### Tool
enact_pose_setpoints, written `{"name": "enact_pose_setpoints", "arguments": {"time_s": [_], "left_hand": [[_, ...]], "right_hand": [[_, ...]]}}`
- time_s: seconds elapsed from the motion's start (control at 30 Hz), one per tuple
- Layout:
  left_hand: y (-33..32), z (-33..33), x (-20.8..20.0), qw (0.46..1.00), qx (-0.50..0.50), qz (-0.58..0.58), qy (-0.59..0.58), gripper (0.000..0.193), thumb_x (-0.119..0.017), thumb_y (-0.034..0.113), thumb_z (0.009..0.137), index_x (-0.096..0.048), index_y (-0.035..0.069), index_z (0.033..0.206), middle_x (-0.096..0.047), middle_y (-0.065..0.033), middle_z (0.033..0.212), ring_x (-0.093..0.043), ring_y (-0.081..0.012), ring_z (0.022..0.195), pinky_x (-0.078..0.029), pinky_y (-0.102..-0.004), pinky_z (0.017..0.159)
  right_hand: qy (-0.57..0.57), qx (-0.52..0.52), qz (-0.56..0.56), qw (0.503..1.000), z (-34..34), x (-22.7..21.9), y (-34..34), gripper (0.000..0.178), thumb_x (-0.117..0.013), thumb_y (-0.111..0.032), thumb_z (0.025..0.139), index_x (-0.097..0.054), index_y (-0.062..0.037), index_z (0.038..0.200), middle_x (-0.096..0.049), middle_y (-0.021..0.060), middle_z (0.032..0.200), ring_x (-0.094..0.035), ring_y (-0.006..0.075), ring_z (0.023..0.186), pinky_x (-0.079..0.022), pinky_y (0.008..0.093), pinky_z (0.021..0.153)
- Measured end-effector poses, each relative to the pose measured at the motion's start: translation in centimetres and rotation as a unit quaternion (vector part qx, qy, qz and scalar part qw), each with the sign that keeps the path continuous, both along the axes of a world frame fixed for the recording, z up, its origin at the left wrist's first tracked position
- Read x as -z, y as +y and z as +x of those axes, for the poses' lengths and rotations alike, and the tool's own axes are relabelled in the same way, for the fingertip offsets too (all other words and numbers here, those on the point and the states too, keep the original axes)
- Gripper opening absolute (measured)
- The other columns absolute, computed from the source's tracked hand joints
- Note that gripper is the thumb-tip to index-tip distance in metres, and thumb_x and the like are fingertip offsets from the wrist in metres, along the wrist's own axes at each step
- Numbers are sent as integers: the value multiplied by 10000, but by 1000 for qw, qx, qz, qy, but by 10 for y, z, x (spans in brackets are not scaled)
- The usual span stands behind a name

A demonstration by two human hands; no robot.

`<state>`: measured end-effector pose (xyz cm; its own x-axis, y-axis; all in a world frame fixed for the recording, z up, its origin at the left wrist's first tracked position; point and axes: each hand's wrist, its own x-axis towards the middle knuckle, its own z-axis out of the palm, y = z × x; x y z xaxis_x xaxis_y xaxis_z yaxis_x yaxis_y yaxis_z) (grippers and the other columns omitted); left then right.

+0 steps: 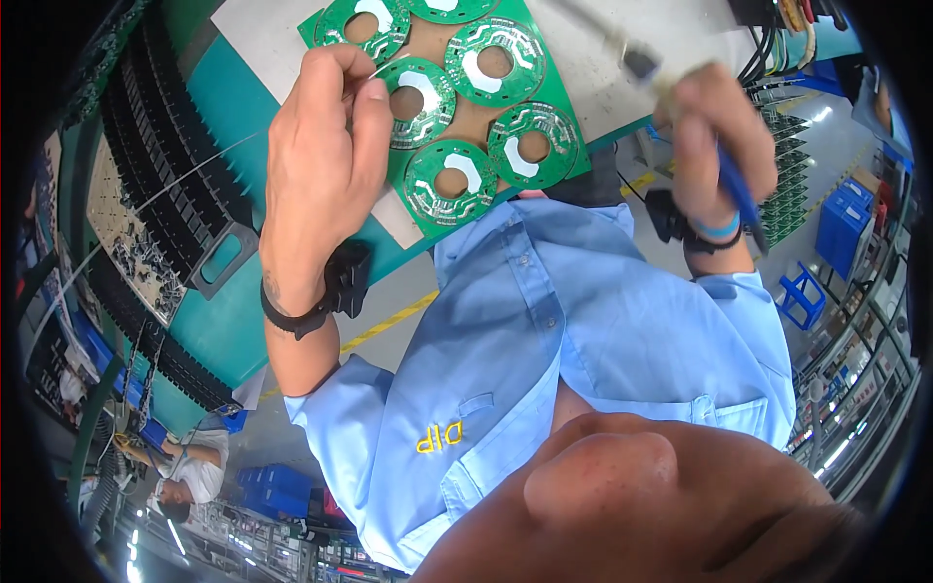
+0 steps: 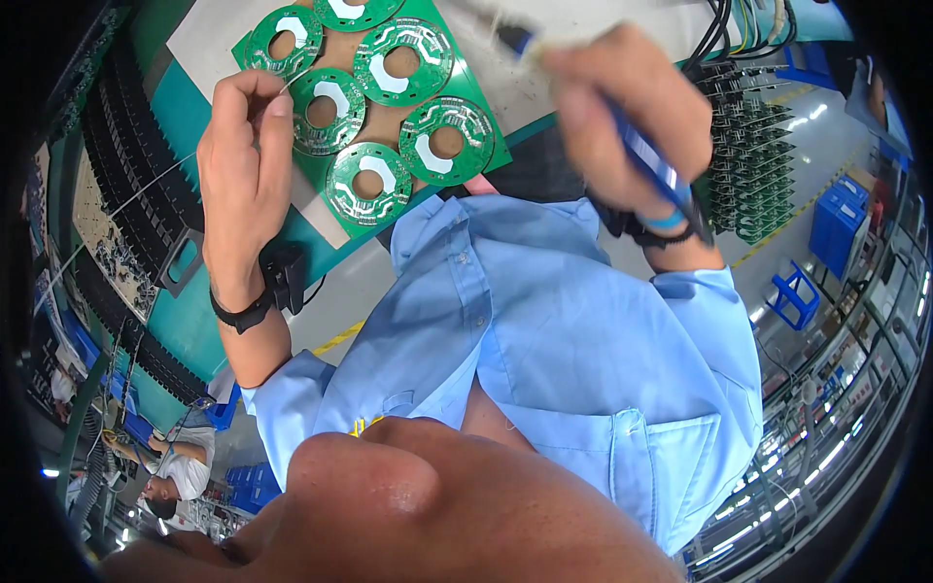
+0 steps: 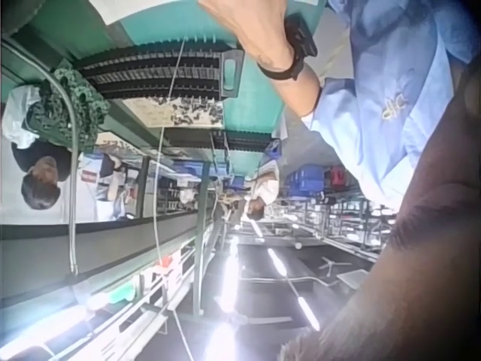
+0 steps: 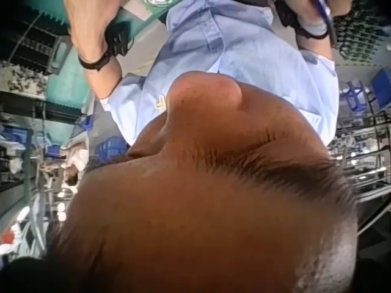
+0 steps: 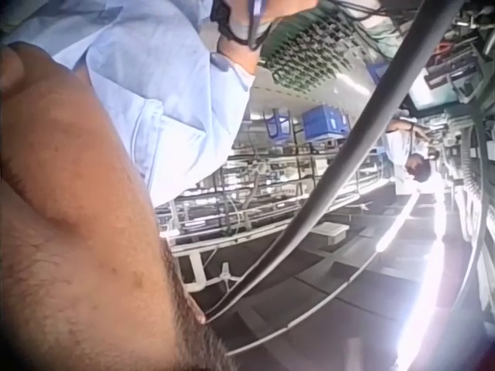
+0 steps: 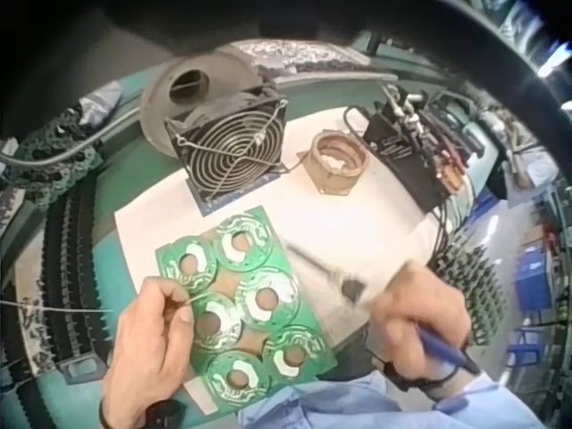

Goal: Soldering components onto a printed circuit board at an industrial workstation.

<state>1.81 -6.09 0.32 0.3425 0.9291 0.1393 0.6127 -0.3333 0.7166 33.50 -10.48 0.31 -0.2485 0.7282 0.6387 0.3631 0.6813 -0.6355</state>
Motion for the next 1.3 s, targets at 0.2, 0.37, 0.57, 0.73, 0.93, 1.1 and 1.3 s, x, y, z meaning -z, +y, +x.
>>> {"name": "enact_pose_setpoints", "arguments": {"time_s": [0.2, 0.37, 0.57, 0.73, 0.93, 1.1, 1.3], "left_hand": [[8, 7, 5, 999, 18, 29, 22, 140, -683, 8, 934, -620, -5, 1058, -665, -166, 902, -640, -355, 778, -523, -423, 691], [6, 3, 5, 990, 61, 114, 48, 109, -719, -1, 906, -659, 7, 997, -673, -133, 933, -637, -316, 841, -518, -402, 755], [15, 3, 14, 983, 85, 148, 61, 150, -759, 3, 838, -690, 36, 967, -660, -89, 958, -626, -298, 906, -492, -406, 813], [15, 5, 13, 983, 90, 148, 56, 153, -760, 4, 835, -689, 37, 966, -659, -88, 956, -625, -302, 907, -492, -408, 808], [16, 5, 15, 983, 90, 145, 66, 162, -764, 6, 829, -690, 41, 969, -653, -86, 950, -622, -303, 913, -492, -405, 810], [15, 5, 16, 983, 90, 147, 67, 170, -768, 12, 828, -691, 45, 977, -650, -82, 956, -619, -301, 920, -491, -403, 809], [16, 5, 15, 982, 97, 143, 73, 187, -771, 15, 826, -693, 54, 991, -649, -75, 963, -611, -293, 913, -482, -400, 800]], "right_hand": [[-86, 265, -85, 957, 3, 3, 41, 249, -663, -77, 972, -693, -6, 1209, -675, 37, 988, -626, 135, 871, -488, 257, 802], [30, 254, -51, 965, 11, 18, 16, 193, -606, -95, 1006, -681, 53, 1105, -702, 176, 963, -622, 229, 737, -518, 321, 773], [23, -71, -82, 994, -1, 0, -4, 160, -702, -12, 853, -713, 72, 989, -681, 131, 784, -611, 212, 626, -464, 317, 533], [14, -87, -76, 993, -13, 0, 2, 174, -726, 6, 805, -722, 47, 973, -668, 113, 779, -614, 221, 635, -470, 322, 542], [-11, -104, -55, 993, -17, 5, 8, 224, -748, 35, 726, -739, 9, 948, -651, 93, 758, -608, 226, 630, -476, 332, 544], [-28, -122, -59, 990, -17, 9, 7, 178, -741, -11, 831, -703, 20, 1002, -650, 126, 810, -565, 238, 639, -460, 343, 565], [-36, -121, -51, 991, -18, 8, 7, 213, -756, -5, 804, -715, 10, 1012, -651, 119, 811, -568, 234, 641, -468, 338, 562]]}}
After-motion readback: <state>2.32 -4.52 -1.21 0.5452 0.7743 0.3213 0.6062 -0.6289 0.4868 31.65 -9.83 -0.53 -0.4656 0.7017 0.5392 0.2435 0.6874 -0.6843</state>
